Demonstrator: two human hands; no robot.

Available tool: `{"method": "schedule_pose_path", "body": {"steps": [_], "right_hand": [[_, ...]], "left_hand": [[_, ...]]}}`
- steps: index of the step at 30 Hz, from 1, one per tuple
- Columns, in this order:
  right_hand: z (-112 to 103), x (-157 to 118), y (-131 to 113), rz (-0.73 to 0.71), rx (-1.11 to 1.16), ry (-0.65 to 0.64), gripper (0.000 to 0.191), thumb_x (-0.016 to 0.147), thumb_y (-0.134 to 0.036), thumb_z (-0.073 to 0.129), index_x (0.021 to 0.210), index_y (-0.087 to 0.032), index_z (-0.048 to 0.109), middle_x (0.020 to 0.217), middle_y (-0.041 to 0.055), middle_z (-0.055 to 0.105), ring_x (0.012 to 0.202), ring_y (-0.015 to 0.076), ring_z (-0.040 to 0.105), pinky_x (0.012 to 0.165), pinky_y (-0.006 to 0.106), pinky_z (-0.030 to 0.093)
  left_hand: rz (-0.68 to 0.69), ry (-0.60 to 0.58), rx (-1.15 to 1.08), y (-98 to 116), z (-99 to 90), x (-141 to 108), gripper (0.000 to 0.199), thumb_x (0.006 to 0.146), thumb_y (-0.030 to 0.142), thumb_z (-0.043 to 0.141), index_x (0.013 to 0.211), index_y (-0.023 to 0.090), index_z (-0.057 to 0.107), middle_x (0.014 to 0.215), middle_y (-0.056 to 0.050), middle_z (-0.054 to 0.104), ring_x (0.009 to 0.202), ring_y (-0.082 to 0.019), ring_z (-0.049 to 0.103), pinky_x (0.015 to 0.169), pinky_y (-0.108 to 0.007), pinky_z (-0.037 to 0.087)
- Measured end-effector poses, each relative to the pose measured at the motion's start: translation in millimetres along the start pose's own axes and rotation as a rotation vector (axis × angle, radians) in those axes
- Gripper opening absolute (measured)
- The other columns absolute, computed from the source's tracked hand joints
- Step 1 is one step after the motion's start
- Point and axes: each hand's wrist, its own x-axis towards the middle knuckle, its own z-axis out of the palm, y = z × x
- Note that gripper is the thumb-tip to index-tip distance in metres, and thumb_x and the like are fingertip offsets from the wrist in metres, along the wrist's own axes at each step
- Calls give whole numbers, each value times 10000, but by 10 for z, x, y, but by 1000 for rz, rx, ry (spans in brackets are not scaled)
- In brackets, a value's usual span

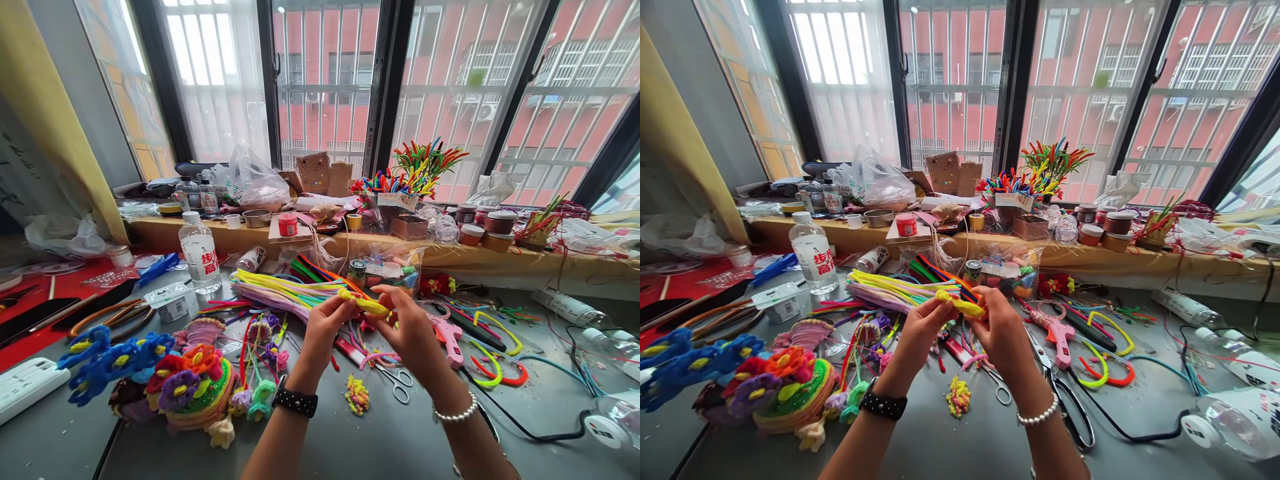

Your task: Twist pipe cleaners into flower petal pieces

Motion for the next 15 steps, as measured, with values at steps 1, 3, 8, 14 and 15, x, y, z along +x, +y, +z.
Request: {"method": "schedule_pose_path", "body": {"steps": [1,3,8,14,15], "right_hand": [[19,-5,1,-100,-104,35,245,758,-231,513,998,-181,508,886,69,577,762,177,544,664,292,444],[59,-18,9,-244,-249,68,192,800,-202,460,978,-173,526,870,79,596,788,184,557,675,287,448],[102,-41,52,-370,-390,150,186,838,-184,401,887,-127,571,768,91,628,709,176,581,626,263,451],[117,-43,2,-228,-198,132,202,834,-228,406,820,-137,586,722,64,620,657,154,563,605,248,428],[123,-44,-24,-168,-135,129,203,830,-244,412,799,-143,586,690,51,612,627,147,552,589,244,420]], "left_hand": [[-13,-4,-16,-5,2,2,194,685,263,597,818,137,661,741,-34,627,691,-124,544,715,-248,420],[-29,-9,-32,-10,5,6,170,680,251,604,790,134,660,719,-29,622,684,-116,538,705,-235,417],[-12,4,49,-2,8,11,159,684,259,595,763,134,653,694,-17,609,668,-109,516,676,-216,408],[96,40,172,-25,29,2,135,705,276,566,711,148,608,673,15,566,611,-87,456,621,-188,379],[117,49,179,-29,34,-1,135,711,279,559,702,149,597,667,19,557,611,-87,451,621,-187,376]]}}
